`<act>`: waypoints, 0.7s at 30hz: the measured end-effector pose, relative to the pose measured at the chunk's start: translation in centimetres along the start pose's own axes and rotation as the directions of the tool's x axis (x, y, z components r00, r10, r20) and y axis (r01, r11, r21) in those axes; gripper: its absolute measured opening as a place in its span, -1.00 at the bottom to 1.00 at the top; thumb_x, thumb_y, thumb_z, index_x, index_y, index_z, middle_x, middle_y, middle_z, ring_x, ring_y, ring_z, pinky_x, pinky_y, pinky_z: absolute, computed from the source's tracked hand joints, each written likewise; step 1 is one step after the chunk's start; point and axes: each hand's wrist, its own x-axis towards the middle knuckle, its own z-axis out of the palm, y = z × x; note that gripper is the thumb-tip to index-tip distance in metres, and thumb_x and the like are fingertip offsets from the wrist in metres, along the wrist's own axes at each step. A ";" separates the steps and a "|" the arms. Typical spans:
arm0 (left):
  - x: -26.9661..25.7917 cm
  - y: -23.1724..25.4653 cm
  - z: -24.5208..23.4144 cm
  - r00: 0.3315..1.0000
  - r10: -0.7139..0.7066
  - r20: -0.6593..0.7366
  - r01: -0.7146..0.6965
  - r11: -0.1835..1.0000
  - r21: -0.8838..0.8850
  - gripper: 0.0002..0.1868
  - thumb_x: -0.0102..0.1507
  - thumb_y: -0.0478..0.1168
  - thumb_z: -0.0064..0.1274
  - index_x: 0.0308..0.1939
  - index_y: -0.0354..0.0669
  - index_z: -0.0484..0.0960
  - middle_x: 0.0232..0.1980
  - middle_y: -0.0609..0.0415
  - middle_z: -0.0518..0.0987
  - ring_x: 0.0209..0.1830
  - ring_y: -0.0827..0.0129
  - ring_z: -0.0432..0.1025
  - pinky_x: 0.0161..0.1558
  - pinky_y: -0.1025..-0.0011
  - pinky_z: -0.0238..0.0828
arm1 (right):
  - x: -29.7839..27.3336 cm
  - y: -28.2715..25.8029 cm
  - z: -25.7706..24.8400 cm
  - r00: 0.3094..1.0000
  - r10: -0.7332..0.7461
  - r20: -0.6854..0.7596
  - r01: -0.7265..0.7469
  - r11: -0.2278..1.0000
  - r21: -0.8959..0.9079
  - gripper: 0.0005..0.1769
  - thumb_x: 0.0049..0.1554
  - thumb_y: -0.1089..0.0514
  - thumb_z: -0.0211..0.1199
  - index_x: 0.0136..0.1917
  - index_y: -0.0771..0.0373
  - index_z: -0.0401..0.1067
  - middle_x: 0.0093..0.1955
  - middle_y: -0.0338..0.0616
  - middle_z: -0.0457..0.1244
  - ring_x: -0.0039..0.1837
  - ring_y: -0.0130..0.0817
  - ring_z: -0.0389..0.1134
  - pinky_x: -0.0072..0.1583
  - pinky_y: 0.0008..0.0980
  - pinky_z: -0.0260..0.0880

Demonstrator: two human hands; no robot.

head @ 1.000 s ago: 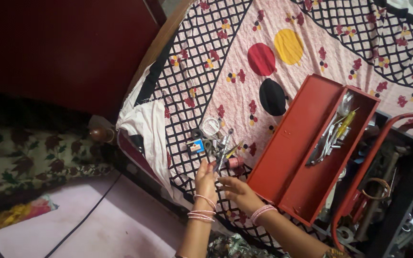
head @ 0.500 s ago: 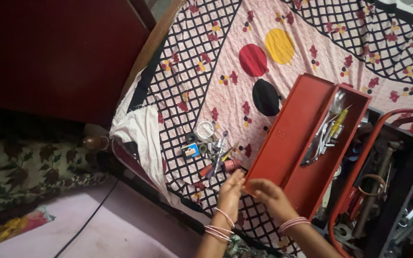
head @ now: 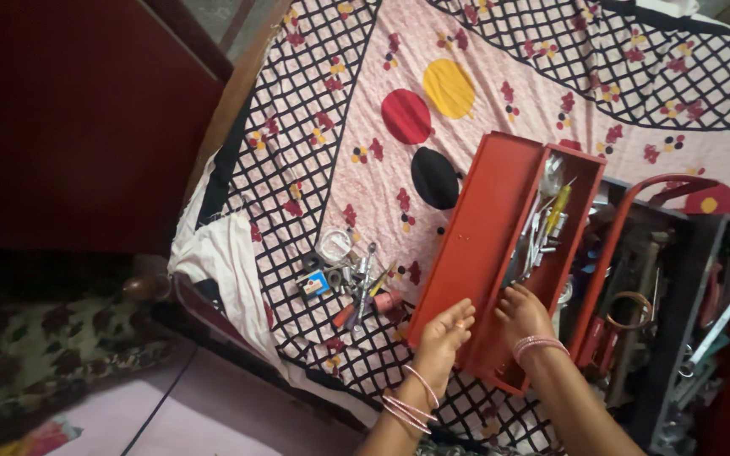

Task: The person removes various tools from a red toolbox, including wrenches, pliers, screwdrivers, and a tape measure, and places them on the bed. They then rearrange the tools inside the toolbox compartments.

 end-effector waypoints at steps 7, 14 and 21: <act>-0.5 0.9 0.9 0.998 -0.051 -0.026 0.053 0.997 0.061 -0.48 0.38 -0.29 -0.15 0.46 -0.21 0.35 0.45 -0.05 0.44 0.43 0.29 0.35 0.37 0.39 0.25 | 3.1 0.4 -0.2 0.996 0.089 0.034 -0.094 0.970 0.224 -0.35 0.26 0.21 0.12 0.53 0.50 0.04 0.56 0.30 -0.03 0.61 0.06 0.00 0.54 -0.17 0.08; -0.5 0.8 0.3 0.998 -0.049 -0.042 0.051 0.998 0.040 -0.48 0.39 -0.27 -0.13 0.46 -0.19 0.35 0.45 -0.05 0.45 0.42 0.28 0.35 0.35 0.39 0.26 | 2.4 -0.9 -0.1 0.972 0.232 -0.038 -0.181 0.843 0.507 -0.49 0.22 0.34 0.32 0.34 0.44 0.15 0.26 0.04 0.15 0.27 -0.28 0.22 0.41 -0.37 0.36; 0.0 -0.4 0.0 0.999 -0.010 -0.031 0.013 0.996 0.089 -0.46 0.37 -0.31 -0.13 0.46 -0.20 0.35 0.45 -0.06 0.45 0.44 0.27 0.35 0.38 0.38 0.24 | 2.7 -1.6 0.1 0.969 0.246 -0.029 -0.208 0.871 0.445 -0.66 0.15 0.21 0.32 0.16 0.32 0.35 0.05 -0.17 0.29 0.02 -0.40 0.31 0.02 -0.45 0.44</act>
